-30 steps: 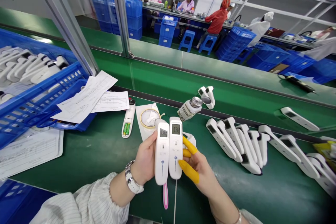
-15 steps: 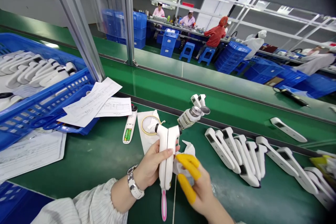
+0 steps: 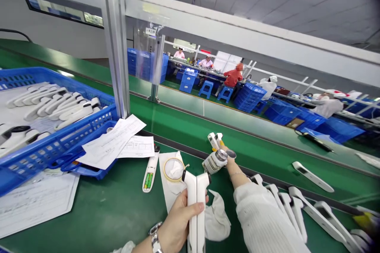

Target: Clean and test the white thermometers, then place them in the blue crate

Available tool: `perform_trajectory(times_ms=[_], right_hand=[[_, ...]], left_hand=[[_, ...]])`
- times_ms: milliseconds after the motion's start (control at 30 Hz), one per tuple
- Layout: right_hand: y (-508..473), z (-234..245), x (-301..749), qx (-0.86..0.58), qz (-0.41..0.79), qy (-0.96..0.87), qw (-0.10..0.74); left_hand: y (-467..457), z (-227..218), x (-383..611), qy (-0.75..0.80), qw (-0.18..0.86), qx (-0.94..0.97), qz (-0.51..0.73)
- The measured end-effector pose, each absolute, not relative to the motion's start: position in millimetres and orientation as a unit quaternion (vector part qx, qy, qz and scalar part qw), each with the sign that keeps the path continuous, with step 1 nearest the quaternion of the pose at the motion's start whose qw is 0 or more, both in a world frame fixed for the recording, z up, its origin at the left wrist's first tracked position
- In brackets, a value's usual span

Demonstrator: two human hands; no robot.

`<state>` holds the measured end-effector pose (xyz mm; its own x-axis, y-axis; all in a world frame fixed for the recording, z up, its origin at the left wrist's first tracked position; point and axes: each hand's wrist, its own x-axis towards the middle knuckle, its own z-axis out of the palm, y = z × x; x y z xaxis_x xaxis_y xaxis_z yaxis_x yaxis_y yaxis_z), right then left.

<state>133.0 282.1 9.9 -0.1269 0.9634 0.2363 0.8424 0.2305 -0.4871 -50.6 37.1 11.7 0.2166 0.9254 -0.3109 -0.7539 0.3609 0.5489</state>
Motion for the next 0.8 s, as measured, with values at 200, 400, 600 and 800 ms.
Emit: perform_trajectory(times_ms=[200,400,600,800], right_hand=[[268.9,16.0,144.8,-0.657,0.071,-0.742,0.114],[178.8,18.4,179.3,-0.658,0.014,-0.753,0.023],[96.4,6.9,193.5,-0.647,0.012,-0.762,0.028],[55.3,7.7,147.9,-0.56,0.377,-0.686,0.271]], left_hand=[[35.2,17.8,-53.2,0.297,0.776,0.128,0.541],[34.7,25.2,-54.6,0.302,0.793,0.086,0.522],[32.9,20.1,-50.7,0.316,0.792,0.094,0.514],[32.1,14.8,-47.5,0.316,0.788,0.091,0.521]])
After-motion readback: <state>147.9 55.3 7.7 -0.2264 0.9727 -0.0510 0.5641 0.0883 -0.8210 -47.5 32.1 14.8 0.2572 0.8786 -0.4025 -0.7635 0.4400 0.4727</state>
